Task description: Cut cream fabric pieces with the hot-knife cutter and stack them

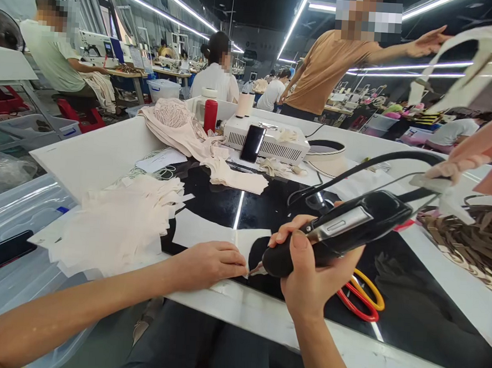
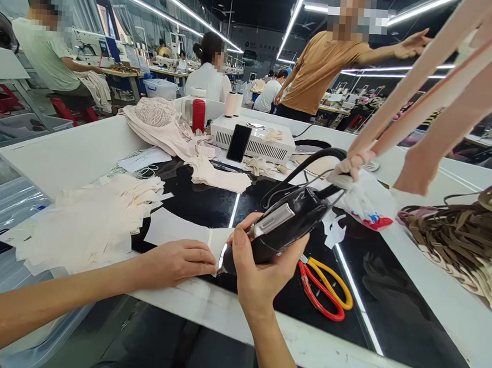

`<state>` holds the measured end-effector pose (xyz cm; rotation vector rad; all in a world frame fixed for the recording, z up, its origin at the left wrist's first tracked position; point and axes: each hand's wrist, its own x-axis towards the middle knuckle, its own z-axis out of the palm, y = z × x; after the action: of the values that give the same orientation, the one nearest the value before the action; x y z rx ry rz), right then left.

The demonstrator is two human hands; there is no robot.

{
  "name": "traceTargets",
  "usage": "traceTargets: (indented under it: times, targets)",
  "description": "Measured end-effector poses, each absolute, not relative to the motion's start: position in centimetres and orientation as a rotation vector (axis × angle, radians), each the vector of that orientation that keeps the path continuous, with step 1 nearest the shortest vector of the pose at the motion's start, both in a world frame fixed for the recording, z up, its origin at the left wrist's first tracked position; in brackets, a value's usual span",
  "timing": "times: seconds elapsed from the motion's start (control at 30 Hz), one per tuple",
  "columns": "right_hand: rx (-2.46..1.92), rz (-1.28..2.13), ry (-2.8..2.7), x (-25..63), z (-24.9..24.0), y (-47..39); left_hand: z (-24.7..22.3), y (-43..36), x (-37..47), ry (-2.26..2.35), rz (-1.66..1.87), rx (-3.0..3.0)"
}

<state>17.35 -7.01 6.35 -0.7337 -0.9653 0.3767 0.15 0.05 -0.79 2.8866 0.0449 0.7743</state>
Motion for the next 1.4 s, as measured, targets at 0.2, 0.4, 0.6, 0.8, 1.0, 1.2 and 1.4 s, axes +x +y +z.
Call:
traceTargets:
  times: [0.2, 0.4, 0.6, 0.8, 1.0, 1.2, 1.4]
  targets:
    - [-0.748, 0.377, -0.967, 17.28, 6.27, -6.96, -0.88, 0.20, 0.21, 0.034, 0.788, 2.883]
    - [-0.771, 0.342, -0.982, 16.99, 6.65, -6.95, -0.59, 0.14, 0.16, 0.041, 0.753, 2.866]
    - [-0.758, 0.357, -0.975, 16.98, 6.76, -6.98, -0.38, 0.04, -0.05, 0.088, 0.709, 2.822]
    - [-0.760, 0.360, -0.973, 16.96, 6.67, -7.00, -0.25, 0.08, -0.12, 0.075, 0.705, 2.804]
    - [-0.754, 0.371, -0.963, 17.04, 6.63, -7.02, -0.33, 0.12, -0.16, 0.083, 0.684, 2.804]
    - [-0.754, 0.381, -0.960, 16.91, 6.61, -6.98, -0.50, 0.15, -0.15, 0.090, 0.678, 2.813]
    - [-0.741, 0.358, -0.969, 16.71, 6.45, -6.75, -0.41, 0.02, -0.07, 0.093, 0.686, 2.830]
